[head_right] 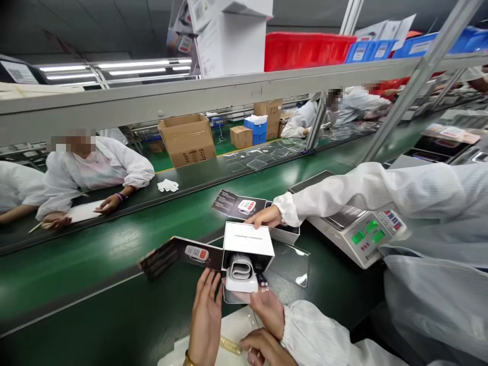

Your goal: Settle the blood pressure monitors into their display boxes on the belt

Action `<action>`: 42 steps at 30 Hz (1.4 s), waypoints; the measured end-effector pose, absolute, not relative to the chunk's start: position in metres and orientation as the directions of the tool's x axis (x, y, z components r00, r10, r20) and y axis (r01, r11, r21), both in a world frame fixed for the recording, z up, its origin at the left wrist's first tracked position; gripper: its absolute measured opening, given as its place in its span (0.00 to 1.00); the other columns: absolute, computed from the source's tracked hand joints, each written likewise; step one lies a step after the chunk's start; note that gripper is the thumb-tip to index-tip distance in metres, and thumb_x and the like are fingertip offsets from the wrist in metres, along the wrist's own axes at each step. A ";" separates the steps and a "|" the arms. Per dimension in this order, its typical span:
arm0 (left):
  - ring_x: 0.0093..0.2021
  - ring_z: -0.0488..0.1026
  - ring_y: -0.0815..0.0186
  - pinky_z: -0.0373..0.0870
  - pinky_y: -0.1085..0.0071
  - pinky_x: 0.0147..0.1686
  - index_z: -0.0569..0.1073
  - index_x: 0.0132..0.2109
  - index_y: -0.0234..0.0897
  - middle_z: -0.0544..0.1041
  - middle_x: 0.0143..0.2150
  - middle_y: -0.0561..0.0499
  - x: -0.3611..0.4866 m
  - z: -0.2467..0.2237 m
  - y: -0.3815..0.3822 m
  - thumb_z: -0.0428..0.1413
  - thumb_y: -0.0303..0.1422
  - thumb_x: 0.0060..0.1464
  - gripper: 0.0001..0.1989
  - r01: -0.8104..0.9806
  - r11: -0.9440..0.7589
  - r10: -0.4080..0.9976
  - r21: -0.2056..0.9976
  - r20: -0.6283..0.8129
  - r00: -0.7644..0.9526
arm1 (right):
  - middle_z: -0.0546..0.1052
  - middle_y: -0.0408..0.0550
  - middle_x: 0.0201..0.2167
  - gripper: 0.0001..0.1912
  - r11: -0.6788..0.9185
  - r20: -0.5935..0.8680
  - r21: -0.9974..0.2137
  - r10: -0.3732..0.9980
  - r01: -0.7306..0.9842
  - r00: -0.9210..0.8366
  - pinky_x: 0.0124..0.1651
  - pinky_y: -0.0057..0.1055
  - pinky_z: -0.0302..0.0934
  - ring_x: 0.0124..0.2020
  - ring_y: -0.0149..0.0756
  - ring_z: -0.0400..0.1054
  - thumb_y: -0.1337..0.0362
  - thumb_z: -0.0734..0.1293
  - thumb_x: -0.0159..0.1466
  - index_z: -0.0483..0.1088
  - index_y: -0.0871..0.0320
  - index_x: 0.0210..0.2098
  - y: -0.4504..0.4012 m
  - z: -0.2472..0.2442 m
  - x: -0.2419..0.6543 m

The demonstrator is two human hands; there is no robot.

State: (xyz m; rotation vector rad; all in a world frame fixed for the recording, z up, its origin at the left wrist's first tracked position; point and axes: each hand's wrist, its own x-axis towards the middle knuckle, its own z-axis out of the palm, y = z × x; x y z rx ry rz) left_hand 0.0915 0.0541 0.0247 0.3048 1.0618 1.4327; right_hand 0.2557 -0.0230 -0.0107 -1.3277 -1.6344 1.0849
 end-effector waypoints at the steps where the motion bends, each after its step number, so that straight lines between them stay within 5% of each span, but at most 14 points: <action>1: 0.68 0.68 0.57 0.65 0.59 0.69 0.68 0.62 0.42 0.69 0.68 0.42 0.095 0.021 0.053 0.55 0.38 0.64 0.20 -0.685 0.223 0.872 0.694 -0.456 -0.178 | 0.82 0.46 0.38 0.16 0.101 0.036 -0.936 0.980 0.338 -0.194 0.45 0.42 0.77 0.41 0.48 0.79 0.47 0.60 0.70 0.78 0.38 0.48 -0.010 -0.011 0.255; 7: 0.68 0.67 0.61 0.71 0.66 0.62 0.69 0.63 0.46 0.70 0.68 0.45 0.094 0.024 0.045 0.50 0.43 0.69 0.20 -0.698 0.261 0.857 0.666 -0.494 -0.151 | 0.83 0.46 0.41 0.23 0.139 0.049 -0.966 0.928 0.218 -0.370 0.52 0.47 0.74 0.50 0.49 0.77 0.45 0.55 0.71 0.77 0.38 0.52 0.053 -0.018 0.241; 12: 0.70 0.65 0.61 0.75 0.71 0.56 0.64 0.67 0.52 0.65 0.72 0.49 0.086 0.035 0.038 0.54 0.45 0.67 0.25 -0.647 0.260 0.890 0.717 -0.438 -0.128 | 0.84 0.46 0.40 0.26 0.180 0.098 -0.970 0.906 0.165 -0.411 0.63 0.48 0.66 0.56 0.51 0.75 0.34 0.60 0.63 0.81 0.39 0.44 0.049 -0.023 0.240; 18: 0.72 0.62 0.60 0.75 0.72 0.55 0.63 0.67 0.51 0.62 0.73 0.49 0.086 0.031 0.033 0.53 0.42 0.68 0.23 -0.612 0.272 0.889 0.743 -0.437 -0.136 | 0.84 0.47 0.38 0.42 0.258 0.155 -0.942 0.902 0.215 -0.403 0.72 0.47 0.53 0.61 0.54 0.71 0.21 0.50 0.57 0.82 0.41 0.32 0.040 -0.025 0.249; 22: 0.72 0.61 0.61 0.70 0.71 0.62 0.66 0.66 0.49 0.62 0.73 0.49 0.082 0.024 0.033 0.53 0.43 0.67 0.22 -0.540 0.237 0.895 0.807 -0.398 -0.202 | 0.84 0.47 0.38 0.41 0.307 0.201 -0.931 0.882 0.198 -0.426 0.71 0.48 0.55 0.61 0.55 0.71 0.22 0.50 0.59 0.83 0.41 0.33 0.037 -0.028 0.260; 26: 0.73 0.60 0.60 0.63 0.67 0.69 0.69 0.64 0.50 0.62 0.73 0.51 0.071 0.022 0.033 0.57 0.47 0.64 0.24 -0.465 0.223 0.898 0.857 -0.367 -0.244 | 0.83 0.48 0.46 0.41 0.273 0.190 -0.947 0.901 0.169 -0.390 0.65 0.50 0.64 0.64 0.57 0.68 0.22 0.53 0.57 0.82 0.41 0.44 0.034 -0.035 0.274; 31: 0.74 0.57 0.53 0.54 0.57 0.74 0.71 0.63 0.46 0.67 0.70 0.46 0.060 0.014 0.032 0.60 0.48 0.61 0.26 -0.369 0.257 0.894 0.893 -0.365 -0.260 | 0.80 0.48 0.55 0.35 0.277 0.182 -0.926 0.923 0.258 -0.340 0.68 0.58 0.59 0.68 0.59 0.62 0.28 0.62 0.57 0.78 0.39 0.52 0.029 -0.038 0.282; 37: 0.72 0.61 0.50 0.67 0.58 0.68 0.76 0.56 0.43 0.69 0.68 0.45 0.049 -0.007 0.035 0.61 0.52 0.58 0.26 -0.311 0.216 0.901 0.925 -0.312 -0.300 | 0.83 0.45 0.46 0.21 0.182 0.103 -0.940 0.958 0.287 -0.269 0.60 0.48 0.70 0.63 0.55 0.69 0.37 0.66 0.63 0.80 0.39 0.44 0.011 -0.037 0.274; 42: 0.68 0.67 0.47 0.71 0.56 0.64 0.77 0.54 0.41 0.74 0.63 0.42 0.042 -0.019 0.041 0.60 0.59 0.55 0.30 -0.197 0.187 0.920 0.962 -0.242 -0.308 | 0.81 0.51 0.51 0.17 0.175 0.088 -0.950 0.945 0.260 -0.314 0.52 0.41 0.75 0.48 0.39 0.78 0.50 0.65 0.73 0.77 0.53 0.52 0.008 -0.037 0.277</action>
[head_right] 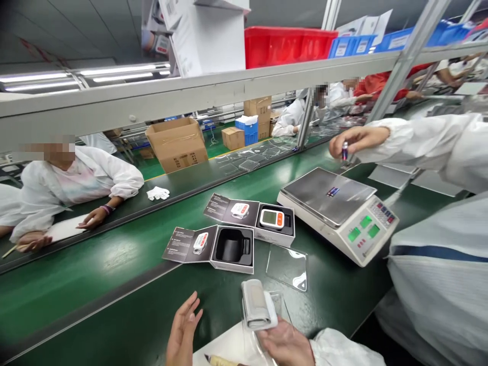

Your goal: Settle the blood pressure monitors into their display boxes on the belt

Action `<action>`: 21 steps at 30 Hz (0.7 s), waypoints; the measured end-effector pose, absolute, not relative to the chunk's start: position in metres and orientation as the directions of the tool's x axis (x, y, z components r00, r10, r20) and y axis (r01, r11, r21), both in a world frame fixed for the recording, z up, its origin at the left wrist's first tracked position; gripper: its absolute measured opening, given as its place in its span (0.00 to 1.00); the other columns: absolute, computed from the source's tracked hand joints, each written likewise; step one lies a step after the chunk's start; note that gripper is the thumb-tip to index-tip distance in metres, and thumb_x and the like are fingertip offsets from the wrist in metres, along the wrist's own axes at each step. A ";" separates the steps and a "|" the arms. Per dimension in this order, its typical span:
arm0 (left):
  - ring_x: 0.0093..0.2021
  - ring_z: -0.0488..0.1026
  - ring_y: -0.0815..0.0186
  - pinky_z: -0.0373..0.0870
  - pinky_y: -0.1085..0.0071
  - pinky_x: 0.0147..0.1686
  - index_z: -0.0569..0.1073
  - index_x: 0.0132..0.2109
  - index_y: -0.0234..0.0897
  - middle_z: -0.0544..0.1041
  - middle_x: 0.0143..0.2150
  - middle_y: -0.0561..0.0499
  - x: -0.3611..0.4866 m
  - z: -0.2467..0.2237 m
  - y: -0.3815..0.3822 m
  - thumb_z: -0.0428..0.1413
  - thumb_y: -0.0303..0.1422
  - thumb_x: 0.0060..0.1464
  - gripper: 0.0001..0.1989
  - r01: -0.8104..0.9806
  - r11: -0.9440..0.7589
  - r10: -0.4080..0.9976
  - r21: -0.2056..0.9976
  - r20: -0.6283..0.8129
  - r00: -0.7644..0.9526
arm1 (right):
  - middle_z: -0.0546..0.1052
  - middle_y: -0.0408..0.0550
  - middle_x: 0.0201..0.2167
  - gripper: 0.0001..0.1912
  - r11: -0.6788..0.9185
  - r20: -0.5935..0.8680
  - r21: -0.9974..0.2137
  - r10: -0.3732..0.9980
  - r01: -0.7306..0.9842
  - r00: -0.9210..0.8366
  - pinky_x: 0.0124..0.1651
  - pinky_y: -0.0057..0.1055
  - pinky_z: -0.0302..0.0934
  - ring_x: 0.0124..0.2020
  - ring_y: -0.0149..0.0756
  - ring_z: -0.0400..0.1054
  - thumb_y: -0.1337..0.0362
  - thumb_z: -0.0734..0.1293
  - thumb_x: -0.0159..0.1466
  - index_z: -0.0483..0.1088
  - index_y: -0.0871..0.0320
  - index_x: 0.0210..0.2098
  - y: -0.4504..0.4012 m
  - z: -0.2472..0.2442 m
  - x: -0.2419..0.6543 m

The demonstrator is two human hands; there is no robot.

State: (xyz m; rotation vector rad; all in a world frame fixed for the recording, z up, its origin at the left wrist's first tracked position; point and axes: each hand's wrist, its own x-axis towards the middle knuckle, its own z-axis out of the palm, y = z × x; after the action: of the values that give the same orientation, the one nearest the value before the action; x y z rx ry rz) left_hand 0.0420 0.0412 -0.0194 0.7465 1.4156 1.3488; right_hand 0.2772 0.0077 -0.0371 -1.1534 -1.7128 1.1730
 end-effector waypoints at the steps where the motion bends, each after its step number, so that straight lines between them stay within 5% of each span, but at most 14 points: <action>1: 0.67 0.68 0.47 0.71 0.56 0.64 0.77 0.53 0.41 0.74 0.63 0.41 0.043 -0.021 0.041 0.60 0.59 0.55 0.31 -0.168 0.170 0.927 0.971 -0.216 -0.306 | 0.82 0.50 0.50 0.17 0.177 0.088 -0.953 0.938 0.247 -0.336 0.51 0.40 0.76 0.47 0.38 0.79 0.50 0.63 0.75 0.78 0.52 0.51 0.008 -0.036 0.280; 4: 0.65 0.69 0.48 0.71 0.57 0.63 0.78 0.53 0.41 0.74 0.63 0.40 0.049 -0.025 0.037 0.60 0.59 0.56 0.30 -0.074 0.086 0.964 0.994 -0.102 -0.245 | 0.85 0.46 0.45 0.27 0.187 0.096 -0.962 0.913 0.197 -0.396 0.48 0.35 0.79 0.47 0.38 0.81 0.50 0.53 0.78 0.83 0.45 0.44 0.005 -0.024 0.292; 7: 0.67 0.67 0.48 0.66 0.54 0.67 0.78 0.56 0.43 0.71 0.66 0.40 0.061 -0.021 0.033 0.58 0.52 0.62 0.23 0.085 -0.030 0.996 0.996 0.037 -0.079 | 0.85 0.44 0.44 0.31 0.228 0.101 -0.950 0.872 0.215 -0.479 0.46 0.32 0.80 0.46 0.37 0.82 0.55 0.47 0.79 0.82 0.42 0.49 -0.001 -0.006 0.310; 10: 0.73 0.58 0.48 0.58 0.47 0.71 0.69 0.66 0.49 0.62 0.73 0.44 0.074 -0.008 0.037 0.57 0.40 0.64 0.25 0.315 -0.151 0.966 0.937 0.072 0.248 | 0.82 0.40 0.52 0.19 0.308 0.102 -0.904 0.830 0.298 -0.549 0.53 0.35 0.79 0.51 0.42 0.80 0.64 0.62 0.74 0.76 0.38 0.58 -0.004 0.014 0.336; 14: 0.78 0.42 0.48 0.48 0.43 0.75 0.53 0.74 0.52 0.44 0.80 0.49 0.093 0.009 0.056 0.64 0.30 0.55 0.45 0.528 -0.262 0.818 0.808 -0.105 0.565 | 0.76 0.40 0.59 0.33 0.556 0.178 -0.627 0.784 0.546 -0.594 0.58 0.53 0.75 0.57 0.57 0.75 0.74 0.69 0.64 0.70 0.36 0.64 0.018 0.044 0.385; 17: 0.78 0.45 0.48 0.45 0.43 0.76 0.54 0.74 0.50 0.50 0.78 0.48 0.104 0.013 0.069 0.65 0.28 0.53 0.46 0.575 -0.306 0.769 0.759 -0.159 0.619 | 0.78 0.42 0.58 0.27 0.567 0.312 -0.443 0.824 0.694 -0.473 0.62 0.62 0.69 0.61 0.60 0.71 0.69 0.66 0.65 0.74 0.40 0.61 0.061 0.082 0.424; 19: 0.74 0.55 0.49 0.52 0.47 0.74 0.58 0.73 0.48 0.60 0.74 0.45 0.107 0.014 0.076 0.65 0.28 0.53 0.43 0.554 -0.324 0.764 0.767 -0.133 0.631 | 0.80 0.42 0.56 0.22 0.519 0.407 -0.454 0.844 0.725 -0.349 0.68 0.66 0.59 0.63 0.58 0.70 0.63 0.62 0.67 0.78 0.43 0.56 0.089 0.109 0.435; 21: 0.68 0.63 0.52 0.60 0.53 0.70 0.64 0.69 0.44 0.68 0.67 0.44 0.107 0.015 0.081 0.65 0.27 0.51 0.40 0.516 -0.313 0.785 0.798 -0.089 0.613 | 0.83 0.42 0.50 0.17 0.498 0.459 -0.538 0.850 0.680 -0.260 0.68 0.62 0.59 0.59 0.53 0.74 0.57 0.62 0.68 0.82 0.44 0.47 0.098 0.126 0.424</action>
State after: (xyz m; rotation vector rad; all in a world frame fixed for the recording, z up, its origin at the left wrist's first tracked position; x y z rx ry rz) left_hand 0.1066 0.0809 0.0155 1.9906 1.0265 0.4022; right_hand 0.4242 0.0983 0.1255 -1.2531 -2.0192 0.2998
